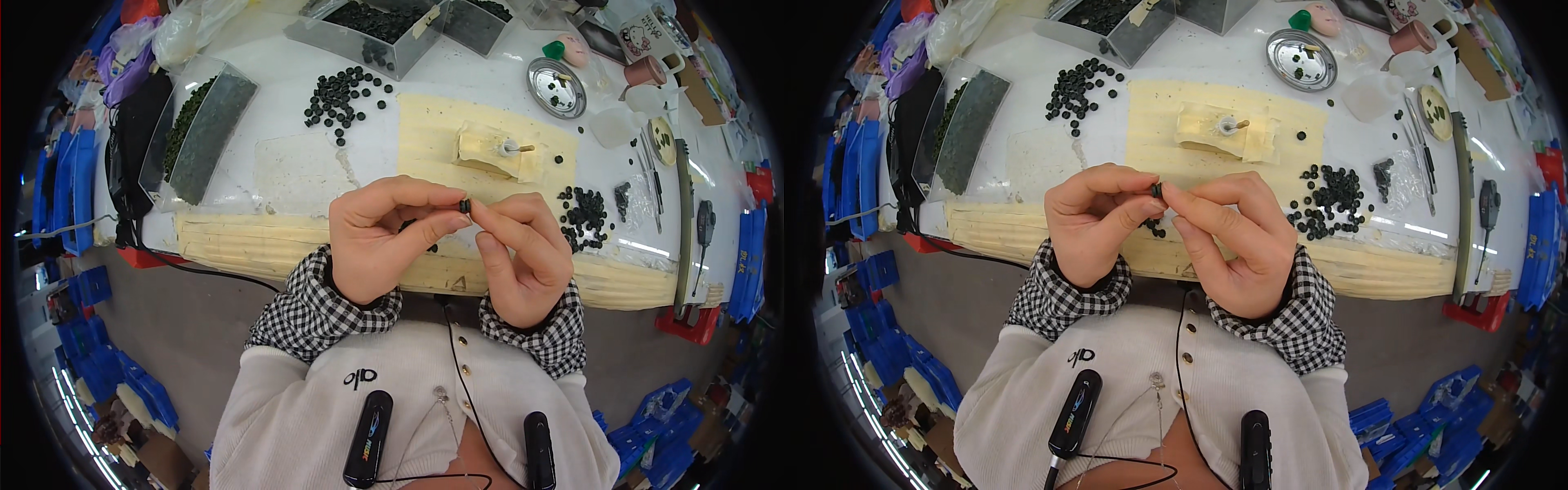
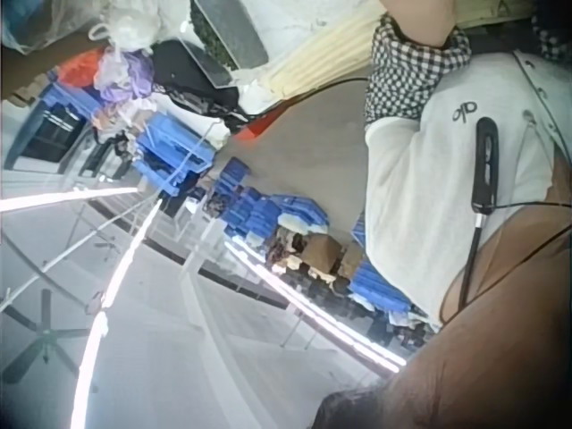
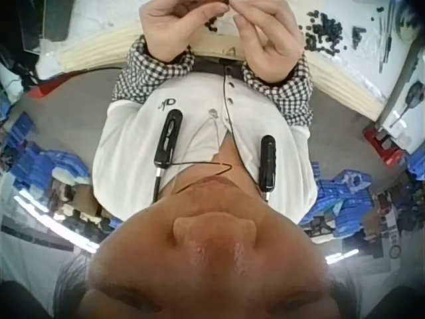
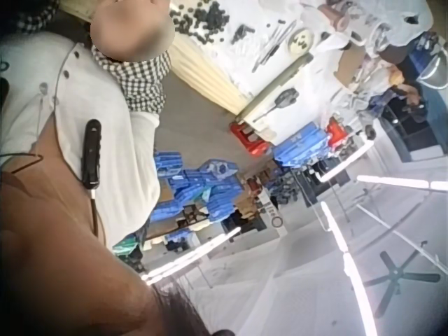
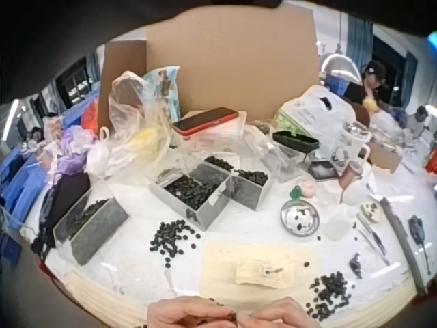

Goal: Assembling small black plastic components at a workbench using an assembly jig.

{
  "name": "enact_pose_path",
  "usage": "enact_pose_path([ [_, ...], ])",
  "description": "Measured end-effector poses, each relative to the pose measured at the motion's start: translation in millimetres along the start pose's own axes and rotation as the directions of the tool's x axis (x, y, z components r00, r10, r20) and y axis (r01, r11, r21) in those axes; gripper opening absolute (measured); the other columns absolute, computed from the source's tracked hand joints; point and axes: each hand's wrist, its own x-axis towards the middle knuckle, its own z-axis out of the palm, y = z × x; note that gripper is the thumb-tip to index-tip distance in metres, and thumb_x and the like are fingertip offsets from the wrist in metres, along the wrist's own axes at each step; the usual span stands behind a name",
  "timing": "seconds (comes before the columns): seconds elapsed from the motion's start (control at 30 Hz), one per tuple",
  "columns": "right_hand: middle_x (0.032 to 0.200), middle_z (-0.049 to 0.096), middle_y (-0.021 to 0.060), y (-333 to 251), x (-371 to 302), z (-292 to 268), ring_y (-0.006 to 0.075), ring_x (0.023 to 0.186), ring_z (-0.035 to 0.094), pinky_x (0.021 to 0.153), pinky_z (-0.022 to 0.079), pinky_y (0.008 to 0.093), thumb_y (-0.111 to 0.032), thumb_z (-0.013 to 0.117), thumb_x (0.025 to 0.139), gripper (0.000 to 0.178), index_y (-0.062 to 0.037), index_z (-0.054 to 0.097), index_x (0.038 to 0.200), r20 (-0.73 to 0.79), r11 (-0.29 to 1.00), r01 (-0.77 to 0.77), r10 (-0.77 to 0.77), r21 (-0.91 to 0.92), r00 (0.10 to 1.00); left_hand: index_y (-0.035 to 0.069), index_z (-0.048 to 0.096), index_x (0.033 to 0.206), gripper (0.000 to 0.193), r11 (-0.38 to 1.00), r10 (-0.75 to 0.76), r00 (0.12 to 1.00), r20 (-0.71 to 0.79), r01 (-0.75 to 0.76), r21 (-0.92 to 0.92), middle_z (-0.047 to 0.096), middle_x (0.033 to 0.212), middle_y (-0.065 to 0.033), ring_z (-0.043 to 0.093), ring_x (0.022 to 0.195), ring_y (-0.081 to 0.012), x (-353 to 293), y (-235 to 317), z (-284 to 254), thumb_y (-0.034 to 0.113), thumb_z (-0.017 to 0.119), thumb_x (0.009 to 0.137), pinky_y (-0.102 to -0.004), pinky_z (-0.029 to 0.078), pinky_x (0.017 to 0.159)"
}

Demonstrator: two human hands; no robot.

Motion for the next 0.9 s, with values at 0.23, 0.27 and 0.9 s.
enact_pose_path([
  [0.23,0.087,0.060,0.0102,0,-1,-1,0.0216,0.076,0.058,0.068,0.047,0.0284,0.007,0.066,0.076,0.033,-0.0013,0.067,0.108,0.017,1.000,0.001,-0.001,-0.001,1.000,-0.009,0.063,0.101,0.021,1.000,-0.019,1.000,0.006,0.019,-0.011,0.066,0.099,-0.0159,0.065,0.092,-0.0184,0,0,0,-0.010,0.065,0.080,-0.0263,0.054,0.083],
  [0.27,0.087,0.060,0.0102,0,-1,-1,0.0216,0.076,0.058,0.068,0.047,0.0284,0.007,0.066,0.076,0.033,-0.0013,0.067,0.108,0.017,1.000,0.002,-0.002,0.001,1.000,-0.009,0.063,0.101,0.021,1.000,-0.016,1.000,0.009,0.016,-0.012,0.066,0.099,-0.0157,0.065,0.091,-0.0182,0,0,-1,-0.010,0.065,0.080,-0.0261,0.054,0.082],
  [0.9,0.084,0.059,0.0078,-5,6,0,0.0214,0.073,0.055,0.065,0.046,0.0292,0.008,0.070,0.069,0.038,-0.0014,0.068,0.105,-0.114,0.983,0.089,-0.108,-0.158,0.988,0.001,0.059,0.112,0.020,0.558,-0.337,0.896,0.289,0.438,-0.705,0.067,0.096,-0.0122,0.066,0.080,-0.0141,2,-10,-13,0.010,0.053,0.095,-0.0227,0.054,0.071],
])
